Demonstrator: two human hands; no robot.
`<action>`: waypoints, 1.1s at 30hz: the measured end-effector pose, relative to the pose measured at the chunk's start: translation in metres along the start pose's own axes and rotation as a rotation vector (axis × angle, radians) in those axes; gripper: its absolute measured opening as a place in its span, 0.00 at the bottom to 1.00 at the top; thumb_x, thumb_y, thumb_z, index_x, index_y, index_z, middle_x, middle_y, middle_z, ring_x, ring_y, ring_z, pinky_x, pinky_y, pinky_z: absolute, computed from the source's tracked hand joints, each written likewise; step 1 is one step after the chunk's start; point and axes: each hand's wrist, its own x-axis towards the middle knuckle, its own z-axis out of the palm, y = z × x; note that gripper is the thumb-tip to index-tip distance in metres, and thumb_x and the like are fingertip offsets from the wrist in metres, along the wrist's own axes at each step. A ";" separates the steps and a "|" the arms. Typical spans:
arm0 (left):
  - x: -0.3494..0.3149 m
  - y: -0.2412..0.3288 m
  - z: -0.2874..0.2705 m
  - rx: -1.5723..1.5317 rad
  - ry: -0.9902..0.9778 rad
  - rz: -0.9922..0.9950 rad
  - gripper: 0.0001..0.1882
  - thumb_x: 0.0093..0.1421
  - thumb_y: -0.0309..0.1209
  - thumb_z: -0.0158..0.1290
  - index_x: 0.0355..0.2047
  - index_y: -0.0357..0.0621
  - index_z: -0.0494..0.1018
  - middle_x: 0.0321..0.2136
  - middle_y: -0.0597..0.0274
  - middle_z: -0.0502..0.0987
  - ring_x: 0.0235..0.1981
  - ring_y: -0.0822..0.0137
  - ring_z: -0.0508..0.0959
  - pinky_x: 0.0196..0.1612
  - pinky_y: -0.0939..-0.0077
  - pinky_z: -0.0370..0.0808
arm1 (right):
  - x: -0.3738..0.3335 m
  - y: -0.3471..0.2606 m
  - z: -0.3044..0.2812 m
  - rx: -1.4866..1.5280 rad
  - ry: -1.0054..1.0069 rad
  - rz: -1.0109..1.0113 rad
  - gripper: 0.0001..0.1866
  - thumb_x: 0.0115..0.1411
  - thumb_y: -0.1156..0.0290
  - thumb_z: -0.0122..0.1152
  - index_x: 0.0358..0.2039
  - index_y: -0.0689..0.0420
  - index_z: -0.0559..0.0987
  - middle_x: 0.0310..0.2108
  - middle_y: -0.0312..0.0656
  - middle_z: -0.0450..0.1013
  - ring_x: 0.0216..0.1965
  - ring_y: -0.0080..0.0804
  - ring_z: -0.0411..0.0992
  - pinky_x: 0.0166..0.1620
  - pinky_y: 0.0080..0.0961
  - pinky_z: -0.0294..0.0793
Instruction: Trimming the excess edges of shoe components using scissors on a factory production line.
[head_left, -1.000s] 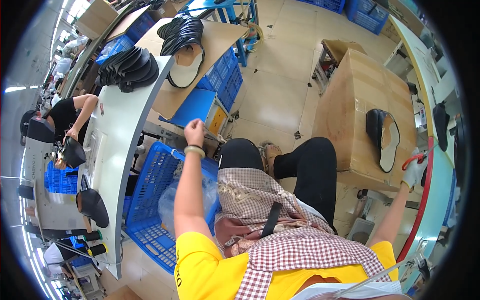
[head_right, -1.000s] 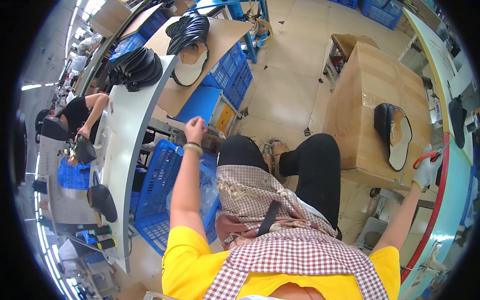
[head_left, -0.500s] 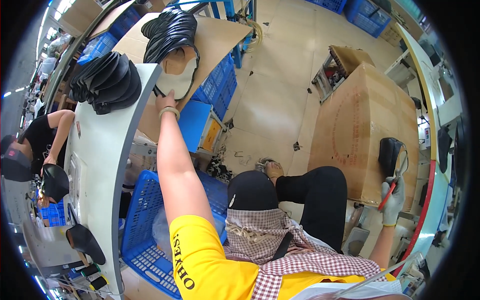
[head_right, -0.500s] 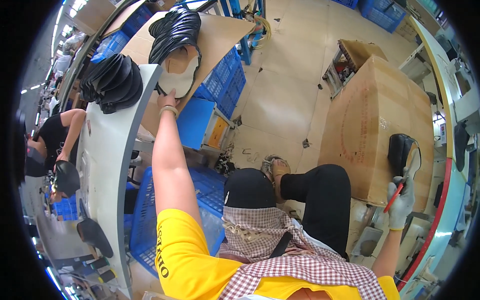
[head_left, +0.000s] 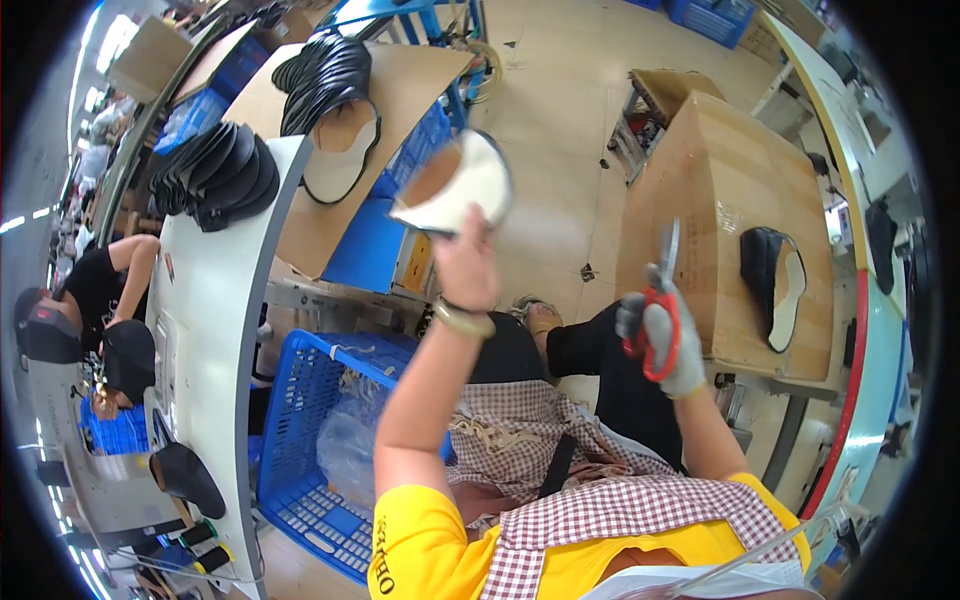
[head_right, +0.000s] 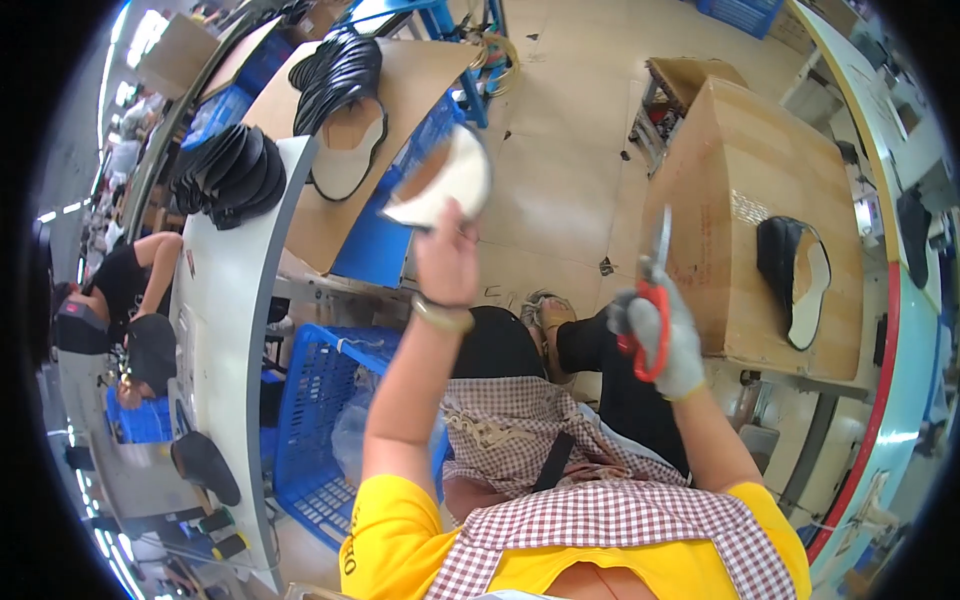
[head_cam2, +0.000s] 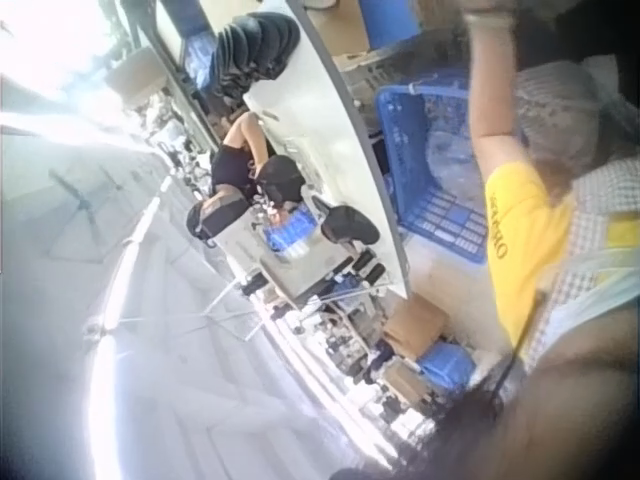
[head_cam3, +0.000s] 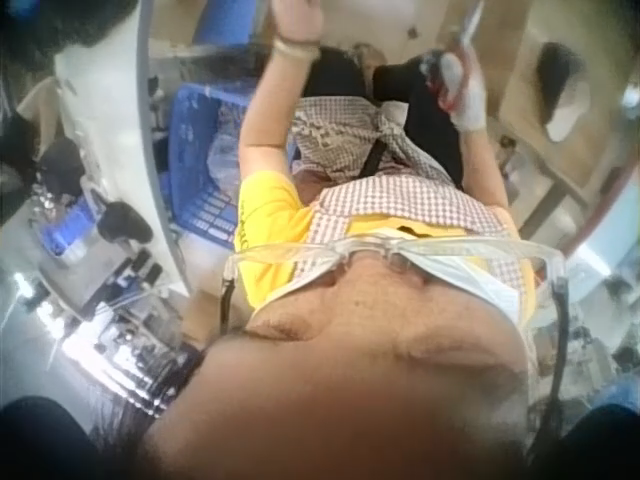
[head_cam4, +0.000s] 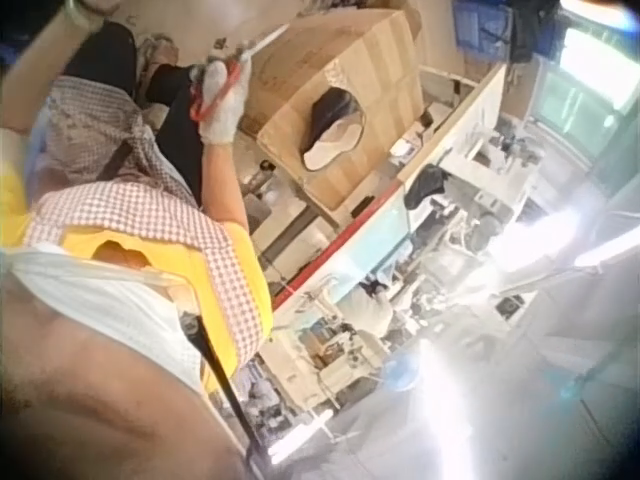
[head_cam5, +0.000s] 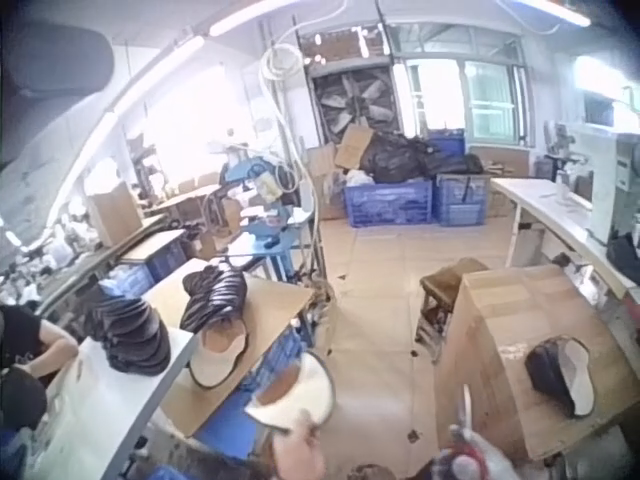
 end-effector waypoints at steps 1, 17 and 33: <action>-0.031 -0.008 0.010 0.153 -0.022 -0.033 0.19 0.62 0.28 0.51 0.52 0.36 0.63 0.48 0.56 0.72 0.47 0.66 0.73 0.47 0.74 0.71 | 0.000 0.004 0.014 -0.020 0.027 -0.028 0.32 0.60 0.76 0.51 0.64 0.55 0.54 0.39 0.43 0.71 0.36 0.31 0.72 0.41 0.29 0.73; -0.182 -0.034 -0.025 0.549 -0.513 -0.461 0.10 0.65 0.28 0.46 0.41 0.34 0.72 0.28 0.58 0.78 0.29 0.69 0.79 0.32 0.77 0.76 | -0.046 -0.040 -0.102 -0.825 0.065 -0.105 0.32 0.45 0.73 0.64 0.54 0.62 0.69 0.46 0.39 0.72 0.47 0.23 0.68 0.52 0.22 0.67; -0.140 -0.123 -0.066 -0.189 -0.201 -0.740 0.23 0.66 0.50 0.40 0.42 0.43 0.72 0.28 0.66 0.77 0.23 0.70 0.75 0.23 0.75 0.70 | -0.024 -0.007 -0.115 -1.095 0.134 -0.444 0.28 0.49 0.61 0.64 0.50 0.58 0.72 0.41 0.50 0.75 0.41 0.40 0.74 0.46 0.28 0.72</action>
